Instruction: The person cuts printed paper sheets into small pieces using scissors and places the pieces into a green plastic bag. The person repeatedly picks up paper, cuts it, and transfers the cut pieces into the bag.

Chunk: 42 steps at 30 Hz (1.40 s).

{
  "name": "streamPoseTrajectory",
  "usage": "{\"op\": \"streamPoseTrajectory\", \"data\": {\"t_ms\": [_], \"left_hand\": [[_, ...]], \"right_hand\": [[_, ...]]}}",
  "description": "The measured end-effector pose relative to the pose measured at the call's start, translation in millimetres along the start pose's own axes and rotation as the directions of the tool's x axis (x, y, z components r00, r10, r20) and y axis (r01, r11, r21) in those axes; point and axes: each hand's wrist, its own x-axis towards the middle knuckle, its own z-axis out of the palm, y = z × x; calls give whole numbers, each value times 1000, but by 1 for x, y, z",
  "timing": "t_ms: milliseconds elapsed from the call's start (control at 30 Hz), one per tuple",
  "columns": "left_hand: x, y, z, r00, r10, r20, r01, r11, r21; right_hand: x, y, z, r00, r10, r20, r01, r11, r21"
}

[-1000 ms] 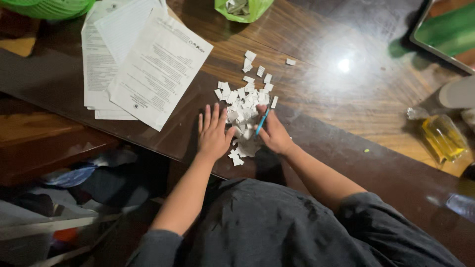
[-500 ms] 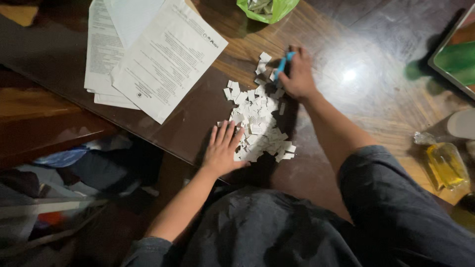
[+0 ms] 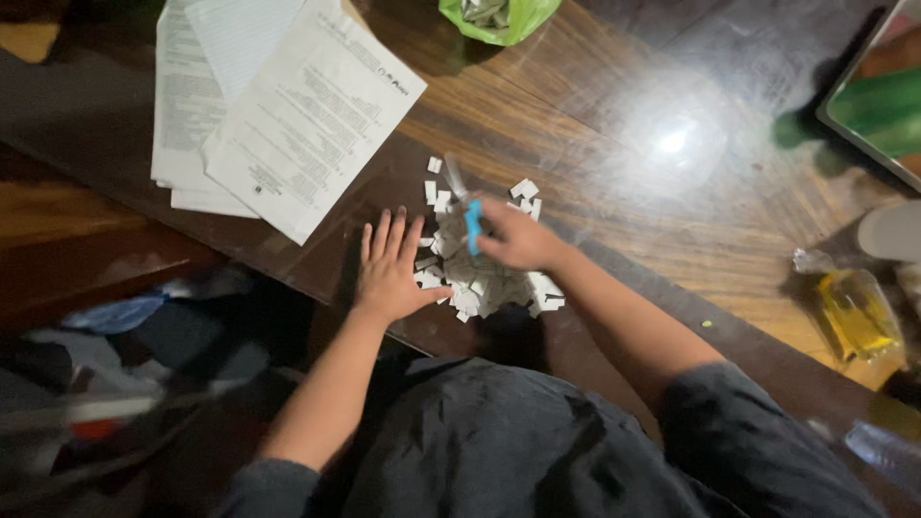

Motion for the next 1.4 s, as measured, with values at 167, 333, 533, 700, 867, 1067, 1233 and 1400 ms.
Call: {"op": "streamPoseTrajectory", "data": {"t_ms": [167, 333, 533, 700, 867, 1067, 1233, 1400], "left_hand": [[2, -3, -10, 990, 115, -81, -121, 990, -76], [30, 25, 6, 954, 255, 154, -257, 966, -10], [50, 34, 23, 949, 306, 73, -306, 952, -16], [56, 27, 19, 919, 369, -136, -388, 909, -153], [61, 30, 3, 942, 309, -128, -331, 915, -228], [80, 34, -15, 912, 324, -253, -367, 918, -150], [211, 22, -52, 834, 50, -550, -96, 994, -56], [325, 31, -96, 865, -174, -470, 174, 984, -44]], "right_hand": [[-42, 3, -72, 926, 116, -359, -219, 940, -261], [-68, 21, -50, 915, -46, -400, -155, 877, -455], [-57, 0, 9, 946, 1, -324, -69, 977, -201], [-64, -5, -45, 930, 271, -247, -321, 928, -189], [-85, -2, -106, 797, 452, -401, -597, 689, -410], [-100, 4, -104, 774, 353, -526, -605, 658, -448], [-101, 7, -92, 715, 320, -622, -639, 660, -395], [-102, 9, -90, 657, 304, -690, -662, 670, -335]]}}
